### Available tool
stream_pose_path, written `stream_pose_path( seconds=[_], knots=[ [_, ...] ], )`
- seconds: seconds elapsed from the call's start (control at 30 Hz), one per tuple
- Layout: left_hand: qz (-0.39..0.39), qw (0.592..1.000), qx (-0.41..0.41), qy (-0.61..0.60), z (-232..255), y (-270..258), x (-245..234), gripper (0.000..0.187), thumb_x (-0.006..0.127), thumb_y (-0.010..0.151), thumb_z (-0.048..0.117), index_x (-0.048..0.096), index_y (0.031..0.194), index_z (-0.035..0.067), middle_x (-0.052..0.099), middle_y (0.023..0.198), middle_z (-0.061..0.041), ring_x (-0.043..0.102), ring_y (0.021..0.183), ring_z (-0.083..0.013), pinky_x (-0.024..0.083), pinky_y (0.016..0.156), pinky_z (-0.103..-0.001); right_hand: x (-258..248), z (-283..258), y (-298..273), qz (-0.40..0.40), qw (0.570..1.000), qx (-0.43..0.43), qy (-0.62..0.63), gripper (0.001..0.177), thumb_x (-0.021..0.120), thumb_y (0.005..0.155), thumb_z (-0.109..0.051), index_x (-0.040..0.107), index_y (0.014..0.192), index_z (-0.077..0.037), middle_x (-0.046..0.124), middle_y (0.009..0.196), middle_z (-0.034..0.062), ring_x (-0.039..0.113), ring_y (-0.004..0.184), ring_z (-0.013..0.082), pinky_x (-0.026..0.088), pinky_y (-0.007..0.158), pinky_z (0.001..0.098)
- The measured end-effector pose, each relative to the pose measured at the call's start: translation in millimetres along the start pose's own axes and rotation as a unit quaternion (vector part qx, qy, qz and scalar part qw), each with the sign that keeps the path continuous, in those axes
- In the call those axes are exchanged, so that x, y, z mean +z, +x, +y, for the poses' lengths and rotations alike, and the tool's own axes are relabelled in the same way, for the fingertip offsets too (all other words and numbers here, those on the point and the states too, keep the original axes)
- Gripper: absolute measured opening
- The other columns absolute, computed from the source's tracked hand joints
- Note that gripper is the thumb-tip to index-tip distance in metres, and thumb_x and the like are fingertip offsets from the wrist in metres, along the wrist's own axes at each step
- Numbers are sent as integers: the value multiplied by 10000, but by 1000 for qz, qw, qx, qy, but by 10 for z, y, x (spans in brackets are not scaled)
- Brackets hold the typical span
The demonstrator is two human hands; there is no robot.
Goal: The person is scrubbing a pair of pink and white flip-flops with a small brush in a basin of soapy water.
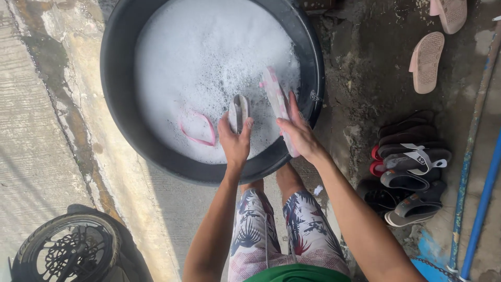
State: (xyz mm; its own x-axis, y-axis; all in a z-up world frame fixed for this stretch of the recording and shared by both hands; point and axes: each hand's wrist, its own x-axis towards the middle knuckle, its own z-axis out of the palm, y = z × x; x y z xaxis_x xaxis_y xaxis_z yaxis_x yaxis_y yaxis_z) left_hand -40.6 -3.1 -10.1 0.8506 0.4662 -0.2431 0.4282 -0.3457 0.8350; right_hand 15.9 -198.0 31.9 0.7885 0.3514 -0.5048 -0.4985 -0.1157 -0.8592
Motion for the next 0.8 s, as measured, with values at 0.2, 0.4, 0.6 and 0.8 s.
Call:
stream_pose_path(
  seconds=[0.2, 0.4, 0.6, 0.8],
  knots=[
    [24, 993, -84, 82, -627, 116, 154, 777, 781, 917, 349, 376, 1441, -57, 483, 1288, -341, 529, 1172, -508, 429, 1011, -512, 451, 459, 564, 31, 967, 60, -244, 993, 739, 854, -401, 161, 1636, -197, 419, 1612, 211, 454, 1471, 342, 388, 1186, 441],
    [-25, 974, -196, 113, -705, 107, 115, 740, 755, 871, 289, 388, 1420, -46, 460, 1326, -350, 524, 1186, -509, 433, 1022, -528, 492, 874, 927, 78, 925, 184, -324, 985, 724, 938, -501, 129, 1605, -85, 364, 1573, 285, 381, 1439, 451, 321, 1163, 517],
    [54, 985, -162, 11, -1047, 60, 142, 754, 868, 872, 252, 403, 1358, -90, 499, 1311, -346, 534, 1185, -446, 408, 1027, -506, 601, 650, 417, 218, 937, -156, -221, 711, 650, 1011, -267, 277, 1544, 21, 438, 1501, 300, 493, 1380, 423, 385, 1140, 503],
    [29, 923, -233, -305, -295, 31, -41, 388, 682, 956, 205, 462, 1198, -5, 604, 1099, -120, 596, 967, -172, 525, 851, -347, 380, 656, 203, 276, 960, -37, 8, 398, 696, 953, -148, 589, 1308, -3, 671, 1218, 80, 617, 1115, 187, 500, 974, 333]
  ],
)
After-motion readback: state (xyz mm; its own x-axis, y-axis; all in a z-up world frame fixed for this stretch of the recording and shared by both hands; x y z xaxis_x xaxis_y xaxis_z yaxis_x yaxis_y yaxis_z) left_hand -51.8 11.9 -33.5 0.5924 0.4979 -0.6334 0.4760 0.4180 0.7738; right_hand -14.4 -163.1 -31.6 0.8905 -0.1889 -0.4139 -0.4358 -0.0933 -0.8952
